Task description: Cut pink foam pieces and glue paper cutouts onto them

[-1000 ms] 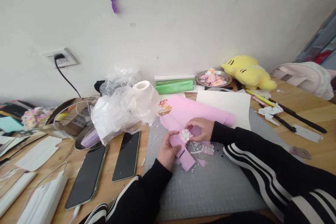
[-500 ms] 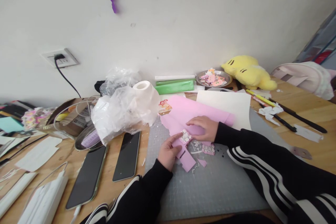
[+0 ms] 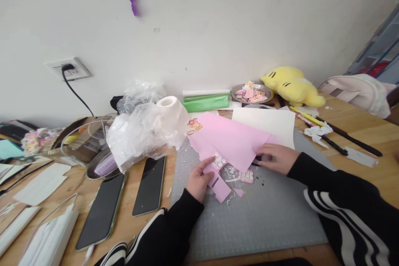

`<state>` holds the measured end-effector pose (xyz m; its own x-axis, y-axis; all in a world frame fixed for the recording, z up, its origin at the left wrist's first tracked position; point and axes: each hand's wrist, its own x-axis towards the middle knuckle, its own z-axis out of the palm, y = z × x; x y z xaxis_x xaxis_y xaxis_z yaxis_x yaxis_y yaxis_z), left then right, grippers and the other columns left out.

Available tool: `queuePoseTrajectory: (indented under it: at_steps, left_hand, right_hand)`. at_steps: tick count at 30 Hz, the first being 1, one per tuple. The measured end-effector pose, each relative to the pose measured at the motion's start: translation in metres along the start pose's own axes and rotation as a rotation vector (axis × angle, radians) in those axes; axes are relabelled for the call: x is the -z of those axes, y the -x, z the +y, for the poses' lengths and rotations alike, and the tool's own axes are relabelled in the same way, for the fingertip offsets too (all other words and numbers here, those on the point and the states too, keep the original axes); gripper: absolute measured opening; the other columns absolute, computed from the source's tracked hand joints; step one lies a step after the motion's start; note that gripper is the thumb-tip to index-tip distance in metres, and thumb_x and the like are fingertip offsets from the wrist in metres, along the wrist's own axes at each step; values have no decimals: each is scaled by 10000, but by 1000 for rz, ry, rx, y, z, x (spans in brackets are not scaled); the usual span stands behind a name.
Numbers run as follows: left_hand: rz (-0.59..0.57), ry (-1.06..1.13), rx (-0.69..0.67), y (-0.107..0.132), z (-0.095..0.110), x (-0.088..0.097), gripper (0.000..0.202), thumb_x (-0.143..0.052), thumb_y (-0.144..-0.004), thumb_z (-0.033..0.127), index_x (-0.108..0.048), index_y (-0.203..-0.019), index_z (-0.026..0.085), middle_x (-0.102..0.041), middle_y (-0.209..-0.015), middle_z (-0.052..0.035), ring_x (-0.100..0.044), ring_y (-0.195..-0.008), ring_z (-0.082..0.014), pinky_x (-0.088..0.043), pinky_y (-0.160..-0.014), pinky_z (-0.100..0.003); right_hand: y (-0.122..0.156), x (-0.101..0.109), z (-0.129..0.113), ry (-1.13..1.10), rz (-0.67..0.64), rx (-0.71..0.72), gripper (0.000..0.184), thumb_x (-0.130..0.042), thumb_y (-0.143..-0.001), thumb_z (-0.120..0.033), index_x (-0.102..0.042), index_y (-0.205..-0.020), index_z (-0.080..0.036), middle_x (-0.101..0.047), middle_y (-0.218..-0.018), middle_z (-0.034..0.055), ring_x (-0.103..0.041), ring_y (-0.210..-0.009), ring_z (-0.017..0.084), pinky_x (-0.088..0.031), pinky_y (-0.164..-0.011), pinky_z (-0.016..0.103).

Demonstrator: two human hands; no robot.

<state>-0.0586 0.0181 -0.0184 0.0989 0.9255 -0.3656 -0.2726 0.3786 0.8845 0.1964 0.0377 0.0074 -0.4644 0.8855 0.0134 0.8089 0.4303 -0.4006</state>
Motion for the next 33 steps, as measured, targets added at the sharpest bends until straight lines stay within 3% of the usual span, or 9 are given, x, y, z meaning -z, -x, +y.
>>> queuePoseTrajectory:
  at_steps: [4,13,17,22,27,33]
  left_hand:
    - [8,14,4,1,1,-1,518,-597,-479,105,-577,-996,115,-640,-721,-38,-579,-612,-141,-425,-545,-223]
    - [32,32,-16,1,1,-1,475,-604,-476,95,-605,-950,130,-635,-773,-38,-577,-620,-132,-430,-558,-219]
    - [29,21,-17,0,0,0,492,-602,-480,99,-598,-972,129,-635,-754,-38,-572,-607,-132,-427,-543,-217]
    - [23,17,-7,0,0,0,503,-594,-477,97,-590,-979,126,-633,-718,-28,-563,-575,-122,-420,-521,-211]
    - [30,37,-17,1,1,-1,487,-601,-467,94,-601,-953,124,-636,-738,-33,-568,-599,-128,-426,-544,-218]
    - [18,30,-12,0,0,0,498,-608,-474,108,-596,-971,129,-639,-739,-36,-565,-583,-127,-420,-527,-215]
  right_hand:
    - [-6,-14,-6,66,105,16,317,-445,-739,-337,-580,-912,-108,-570,-958,140,-526,-855,218,-413,-765,351]
    - [-5,-18,0,13,102,-85,139,-505,-680,-259,-592,-728,-161,-516,-798,72,-510,-672,155,-432,-669,310]
    - [-1,-14,0,18,116,-43,69,-528,-612,-226,-552,-595,-163,-494,-850,83,-499,-742,185,-412,-712,341]
    - [5,-5,-4,31,4,-30,58,-533,-575,-232,-518,-578,-176,-516,-793,65,-494,-700,184,-410,-664,327]
    - [9,-5,-5,-39,28,-113,233,-561,-528,-232,-499,-744,-174,-530,-788,50,-507,-685,167,-425,-634,277]
    - [16,-1,-1,2,-19,-156,249,-582,-485,-257,-519,-707,-163,-540,-749,59,-509,-665,177,-424,-618,280]
